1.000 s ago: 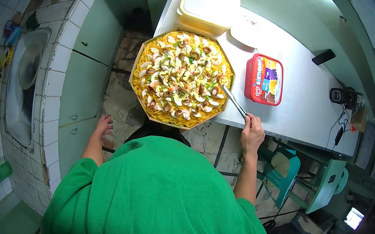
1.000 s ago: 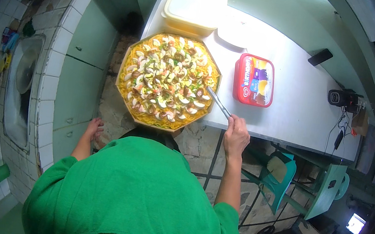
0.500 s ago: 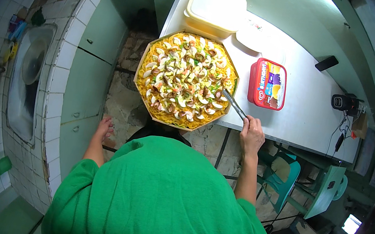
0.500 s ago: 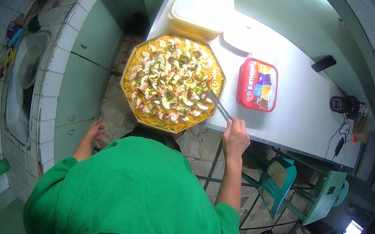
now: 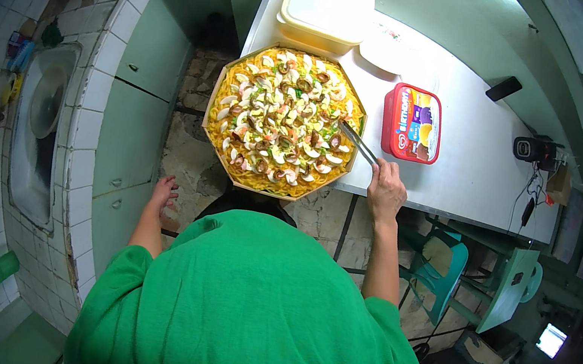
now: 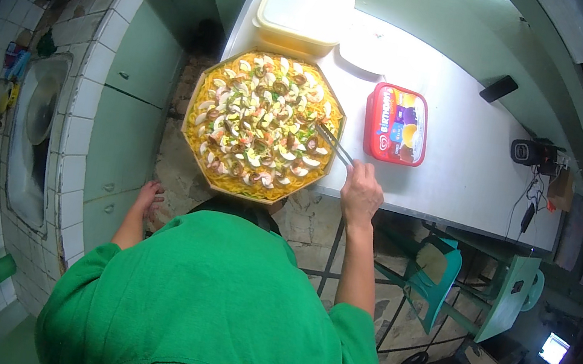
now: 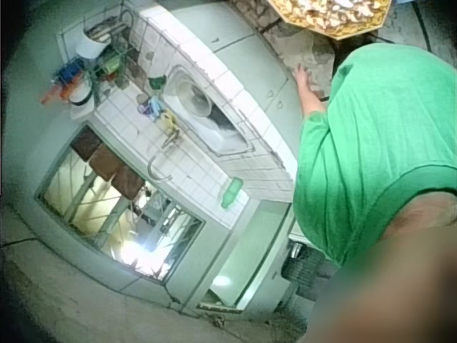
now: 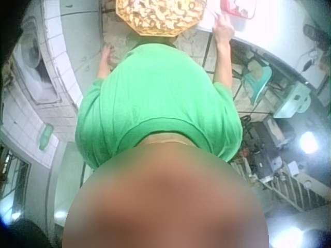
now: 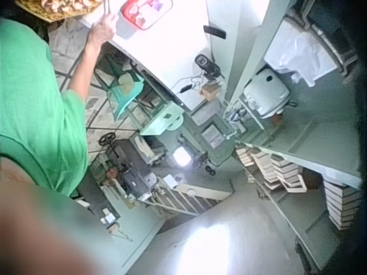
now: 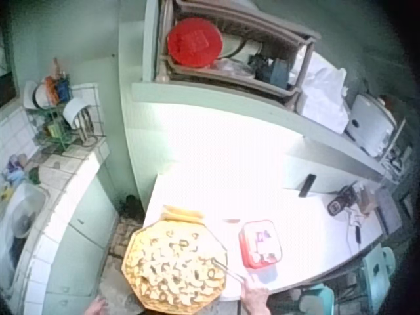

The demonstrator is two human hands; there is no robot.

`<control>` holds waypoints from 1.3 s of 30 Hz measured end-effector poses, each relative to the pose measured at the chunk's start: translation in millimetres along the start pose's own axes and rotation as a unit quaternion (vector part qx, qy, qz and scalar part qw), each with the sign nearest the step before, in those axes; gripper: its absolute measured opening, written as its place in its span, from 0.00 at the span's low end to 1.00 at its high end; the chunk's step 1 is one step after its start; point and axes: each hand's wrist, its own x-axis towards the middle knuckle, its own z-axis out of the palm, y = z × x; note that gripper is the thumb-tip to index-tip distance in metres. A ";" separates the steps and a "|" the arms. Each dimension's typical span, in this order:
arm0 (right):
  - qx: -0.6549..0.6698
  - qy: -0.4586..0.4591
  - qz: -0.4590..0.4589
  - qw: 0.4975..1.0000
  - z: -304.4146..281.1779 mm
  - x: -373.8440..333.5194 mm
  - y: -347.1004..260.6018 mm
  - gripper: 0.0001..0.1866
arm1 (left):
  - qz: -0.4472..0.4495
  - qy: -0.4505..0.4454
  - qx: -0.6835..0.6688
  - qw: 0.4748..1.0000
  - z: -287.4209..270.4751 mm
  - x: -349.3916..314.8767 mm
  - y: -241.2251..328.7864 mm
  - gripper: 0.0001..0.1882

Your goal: The person uses tongs to transfer cooked meat from a yellow container onto a pizza base topped with sauce, cheese, and vegetables. The person repeatedly scoops meat and distributes it across the pizza surface.

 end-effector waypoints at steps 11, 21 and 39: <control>0.003 0.061 -0.032 0.998 12.1 26.8 0.0 0.06 | -0.005 0.002 -0.001 1.000 -1.3 -6.5 -0.5 0.26; 0.130 0.032 0.104 0.986 -29.3 20.3 1.6 0.12 | -0.040 0.024 -0.001 0.999 -10.4 -10.1 -14.3 0.23; 0.286 0.039 0.159 0.944 -9.6 -19.2 -4.0 0.13 | 0.760 0.278 0.048 0.586 92.2 -100.9 435.3 0.26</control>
